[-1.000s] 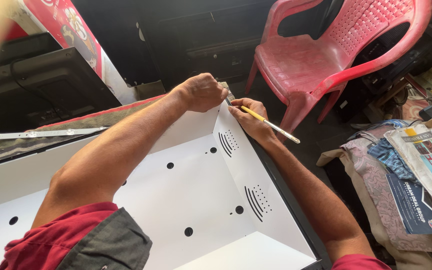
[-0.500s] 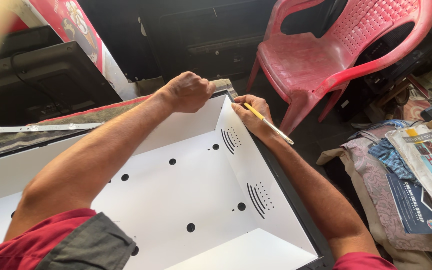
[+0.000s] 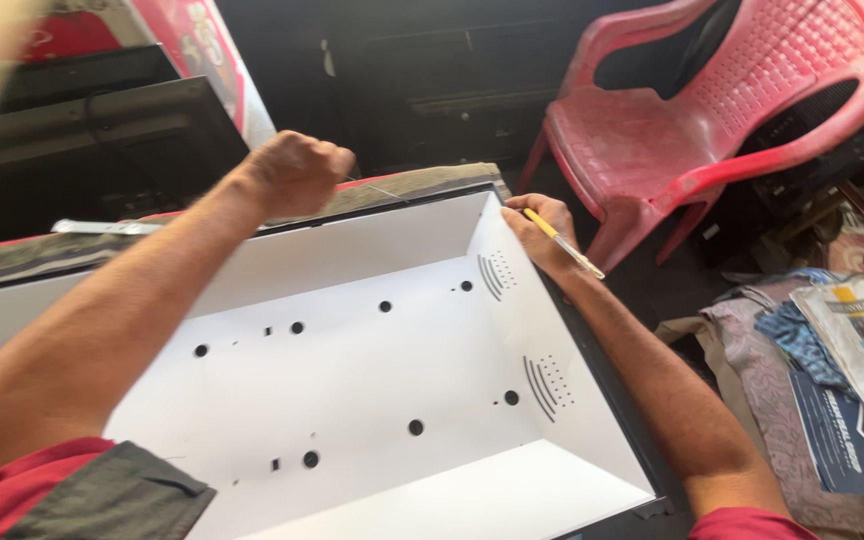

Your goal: The person solders a red wire to the edge of a white light fixture housing using a soldering iron, then folds the housing panel and routes a small wire loop across it. They then align and press an LED strip along the inner edge of the housing, adjusting it into place.

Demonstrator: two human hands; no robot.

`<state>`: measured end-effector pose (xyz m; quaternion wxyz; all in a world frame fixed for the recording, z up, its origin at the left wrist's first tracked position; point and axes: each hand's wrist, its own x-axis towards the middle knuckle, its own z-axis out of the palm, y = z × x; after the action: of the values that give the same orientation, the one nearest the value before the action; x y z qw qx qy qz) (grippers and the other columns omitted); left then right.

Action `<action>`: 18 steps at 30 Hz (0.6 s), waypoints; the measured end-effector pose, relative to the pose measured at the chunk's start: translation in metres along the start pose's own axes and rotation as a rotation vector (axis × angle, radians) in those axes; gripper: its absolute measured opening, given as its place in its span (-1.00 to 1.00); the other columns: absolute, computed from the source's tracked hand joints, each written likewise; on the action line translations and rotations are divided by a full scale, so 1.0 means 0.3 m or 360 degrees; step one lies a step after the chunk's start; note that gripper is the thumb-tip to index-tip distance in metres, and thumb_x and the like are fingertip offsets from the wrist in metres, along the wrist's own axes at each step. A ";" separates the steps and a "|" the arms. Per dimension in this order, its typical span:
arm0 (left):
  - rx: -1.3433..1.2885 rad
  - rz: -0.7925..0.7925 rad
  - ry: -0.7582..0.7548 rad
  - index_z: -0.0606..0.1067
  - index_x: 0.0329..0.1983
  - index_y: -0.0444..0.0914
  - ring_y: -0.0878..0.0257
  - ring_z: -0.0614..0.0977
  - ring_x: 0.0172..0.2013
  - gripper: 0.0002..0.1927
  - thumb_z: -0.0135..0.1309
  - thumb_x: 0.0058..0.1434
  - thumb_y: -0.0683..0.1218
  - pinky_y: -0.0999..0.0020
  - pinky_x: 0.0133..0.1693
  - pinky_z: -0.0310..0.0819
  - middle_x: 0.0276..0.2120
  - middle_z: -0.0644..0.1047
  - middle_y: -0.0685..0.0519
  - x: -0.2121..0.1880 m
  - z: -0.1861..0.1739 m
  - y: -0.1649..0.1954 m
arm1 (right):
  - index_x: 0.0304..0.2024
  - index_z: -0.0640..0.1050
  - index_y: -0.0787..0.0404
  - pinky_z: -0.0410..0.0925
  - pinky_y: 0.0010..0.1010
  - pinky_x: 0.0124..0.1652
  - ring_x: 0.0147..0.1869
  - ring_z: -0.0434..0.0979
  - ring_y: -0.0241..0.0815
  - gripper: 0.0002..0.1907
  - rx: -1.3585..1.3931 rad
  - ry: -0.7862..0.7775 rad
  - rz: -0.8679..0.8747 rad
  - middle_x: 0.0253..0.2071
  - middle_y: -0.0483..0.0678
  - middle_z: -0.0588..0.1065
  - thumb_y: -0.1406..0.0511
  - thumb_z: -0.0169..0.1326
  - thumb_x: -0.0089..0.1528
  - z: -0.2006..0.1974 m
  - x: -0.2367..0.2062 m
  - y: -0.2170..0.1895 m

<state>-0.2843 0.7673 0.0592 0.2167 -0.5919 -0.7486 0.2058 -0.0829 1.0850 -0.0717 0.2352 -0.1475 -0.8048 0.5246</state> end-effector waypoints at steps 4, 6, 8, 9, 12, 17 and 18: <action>0.0136 -0.0139 0.0004 0.44 -0.42 -0.24 0.20 0.67 -0.52 -0.91 0.07 0.17 -0.16 0.30 -0.47 0.59 -0.58 0.53 0.01 -0.214 -0.028 -0.110 | -0.11 0.64 0.36 0.41 -0.53 -0.33 -0.33 0.54 -0.40 -0.73 -0.0116 0.0003 -0.0027 -0.36 -0.06 0.62 0.27 0.21 0.25 0.002 0.012 0.018; 0.0195 -0.0201 -0.0046 0.43 -0.41 -0.25 0.20 0.67 -0.52 -0.89 0.10 0.17 -0.13 0.30 -0.47 0.59 -0.58 0.53 0.01 -0.312 -0.051 -0.142 | -0.10 0.65 0.37 0.41 -0.51 -0.31 -0.32 0.56 -0.38 -0.72 -0.0209 0.0034 -0.0048 -0.35 -0.04 0.62 0.27 0.22 0.25 0.003 0.015 0.021; 0.0192 -0.0302 -0.0198 0.43 -0.40 -0.27 0.21 0.67 -0.54 -0.82 0.10 0.22 -0.08 0.31 -0.49 0.59 -0.60 0.53 0.01 -0.410 -0.071 -0.164 | -0.08 0.65 0.37 0.42 -0.50 -0.29 -0.30 0.57 -0.36 -0.71 -0.0257 0.0034 -0.0068 -0.33 -0.02 0.63 0.26 0.22 0.26 0.006 0.017 0.016; 0.0187 -0.0357 -0.0272 0.43 -0.40 -0.28 0.22 0.67 -0.55 -0.78 0.11 0.25 -0.05 0.32 -0.51 0.59 -0.60 0.53 0.02 -0.461 -0.080 -0.174 | -0.07 0.65 0.37 0.43 -0.50 -0.28 -0.29 0.57 -0.35 -0.70 -0.0266 0.0021 -0.0075 -0.32 -0.02 0.63 0.26 0.21 0.26 0.005 0.017 0.011; 0.0240 -0.0413 -0.0241 0.44 -0.37 -0.26 0.21 0.69 -0.51 -0.77 0.12 0.30 -0.02 0.31 -0.44 0.60 -0.58 0.58 0.00 -0.587 -0.086 -0.209 | -0.05 0.64 0.37 0.43 -0.49 -0.26 -0.27 0.59 -0.33 -0.69 -0.0337 -0.0018 -0.0079 -0.29 -0.02 0.63 0.25 0.20 0.28 0.001 0.008 -0.014; 0.0285 -0.0748 -0.0146 0.49 -0.31 -0.24 0.14 0.72 -0.40 -0.81 0.15 0.19 -0.02 0.24 -0.41 0.65 -0.45 0.62 -0.05 -0.814 -0.096 -0.334 | -0.04 0.62 0.39 0.44 -0.49 -0.26 -0.25 0.58 -0.31 -0.69 -0.0327 -0.0073 -0.0062 -0.26 -0.01 0.62 0.25 0.18 0.30 0.001 -0.010 -0.066; 0.0301 -0.0934 -0.0156 0.50 -0.33 -0.23 0.11 0.72 -0.38 -0.85 0.11 0.25 -0.05 0.21 -0.37 0.65 -0.45 0.63 -0.07 -0.886 -0.101 -0.368 | -0.04 0.62 0.39 0.43 -0.48 -0.27 -0.26 0.58 -0.30 -0.69 -0.0347 -0.0083 -0.0063 -0.27 0.00 0.62 0.25 0.18 0.31 0.002 -0.015 -0.076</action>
<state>-0.3004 0.4858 0.1251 0.2847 -0.3171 -0.8745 0.2317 -0.0792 1.0730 -0.0521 0.2070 -0.1425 -0.8658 0.4327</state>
